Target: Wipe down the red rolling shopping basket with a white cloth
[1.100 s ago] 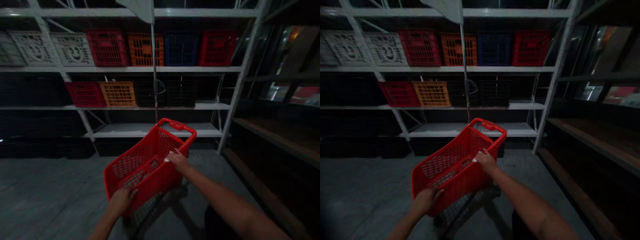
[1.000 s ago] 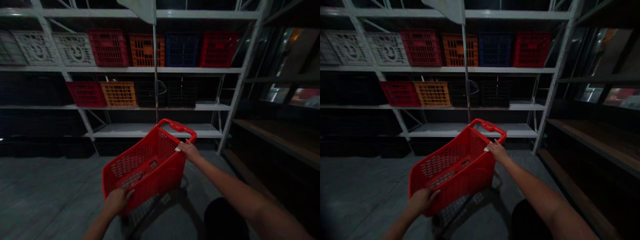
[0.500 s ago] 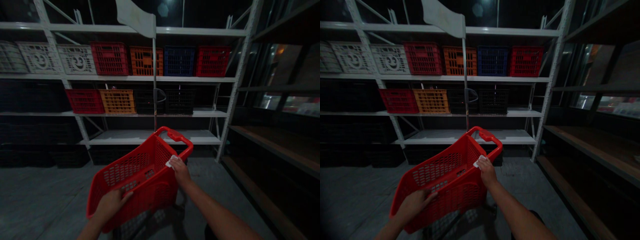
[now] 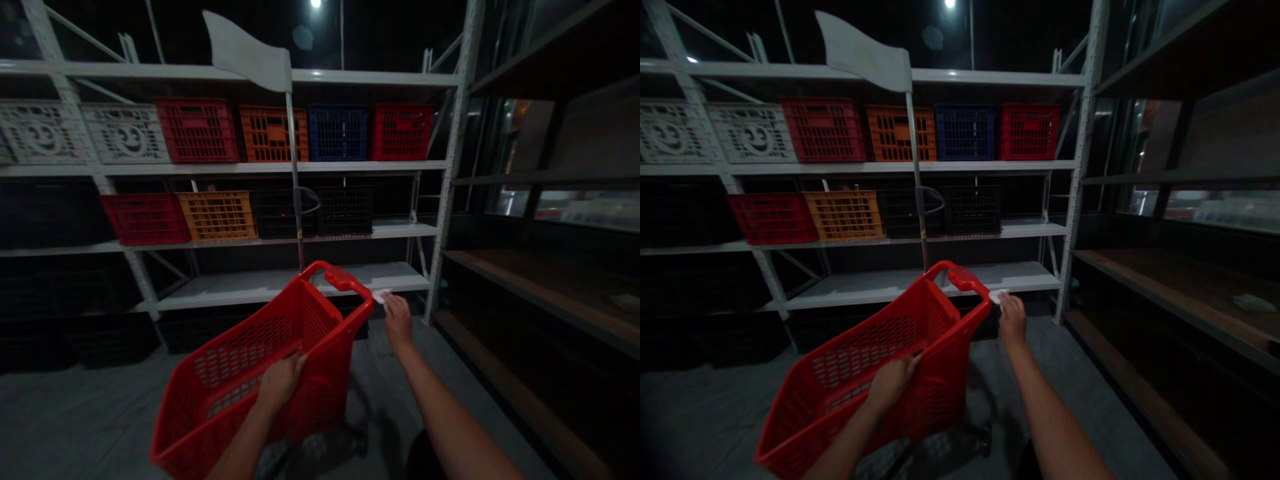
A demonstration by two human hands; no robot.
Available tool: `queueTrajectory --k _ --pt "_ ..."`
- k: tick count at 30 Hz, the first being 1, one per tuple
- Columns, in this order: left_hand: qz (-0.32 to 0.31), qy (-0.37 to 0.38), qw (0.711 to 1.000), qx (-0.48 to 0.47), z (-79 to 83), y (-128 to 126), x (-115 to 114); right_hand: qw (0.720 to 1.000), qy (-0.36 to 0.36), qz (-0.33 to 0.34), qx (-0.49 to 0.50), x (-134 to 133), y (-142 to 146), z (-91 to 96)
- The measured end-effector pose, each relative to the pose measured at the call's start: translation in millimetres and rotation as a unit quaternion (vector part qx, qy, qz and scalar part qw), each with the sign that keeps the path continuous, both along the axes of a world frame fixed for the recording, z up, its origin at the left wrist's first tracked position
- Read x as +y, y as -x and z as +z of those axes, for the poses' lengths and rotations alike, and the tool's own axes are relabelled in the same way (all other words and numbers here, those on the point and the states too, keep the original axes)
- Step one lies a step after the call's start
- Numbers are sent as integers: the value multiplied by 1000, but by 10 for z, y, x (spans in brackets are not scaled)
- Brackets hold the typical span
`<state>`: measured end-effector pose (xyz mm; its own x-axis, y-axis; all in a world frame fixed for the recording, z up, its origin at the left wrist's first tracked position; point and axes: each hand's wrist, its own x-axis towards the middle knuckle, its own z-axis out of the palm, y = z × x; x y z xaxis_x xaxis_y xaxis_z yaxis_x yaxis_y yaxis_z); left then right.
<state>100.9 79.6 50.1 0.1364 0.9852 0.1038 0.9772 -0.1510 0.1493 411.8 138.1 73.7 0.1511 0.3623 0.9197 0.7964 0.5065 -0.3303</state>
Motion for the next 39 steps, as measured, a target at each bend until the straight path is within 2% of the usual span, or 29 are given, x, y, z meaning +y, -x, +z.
queueTrajectory --k 2,4,6,9,11,12,14,18,20,21,23,25,28,30,33,39 --pt "3 -1 1000 7 -5 -31 -15 996 -4 -36 82 32 -139 99" --pt "7 -1 1000 14 -4 -76 -28 990 20 -25 137 12 -14 63" --pt "12 1 1000 18 0 -115 -40 982 54 19 182 -61 310 -119" --pt "10 0 1000 18 7 -141 -58 959 109 103 242 -240 866 -532" --pt "4 0 1000 16 11 -132 -69 943 140 152 262 -343 1098 -732" --pt "3 1 1000 16 11 -121 -74 935 149 167 274 -368 1145 -770" --pt "1 3 1000 18 11 -90 -88 924 140 166 316 -346 1102 -700" --pt "-6 2 1000 16 19 -30 -126 893 94 73 434 -124 753 -233" --pt "-1 5 1000 15 32 -18 -143 888 91 58 446 -65 677 -82" --pt "2 7 1000 15 41 -17 -149 892 91 65 437 -71 698 -68" --pt "10 7 1000 19 56 -19 -151 908 98 100 395 -152 846 -162" --pt "12 5 1000 22 65 -14 -144 923 117 151 334 -288 1069 -365" --pt "11 8 1000 19 61 37 -133 923 174 213 271 -481 1331 -666" --pt "4 7 1000 19 51 100 -134 918 207 231 248 -561 1389 -770" --pt "-5 5 1000 24 37 207 -153 919 220 232 229 -609 1346 -748" --pt "-6 6 1000 26 38 323 -225 931 152 170 286 -574 1235 -476"
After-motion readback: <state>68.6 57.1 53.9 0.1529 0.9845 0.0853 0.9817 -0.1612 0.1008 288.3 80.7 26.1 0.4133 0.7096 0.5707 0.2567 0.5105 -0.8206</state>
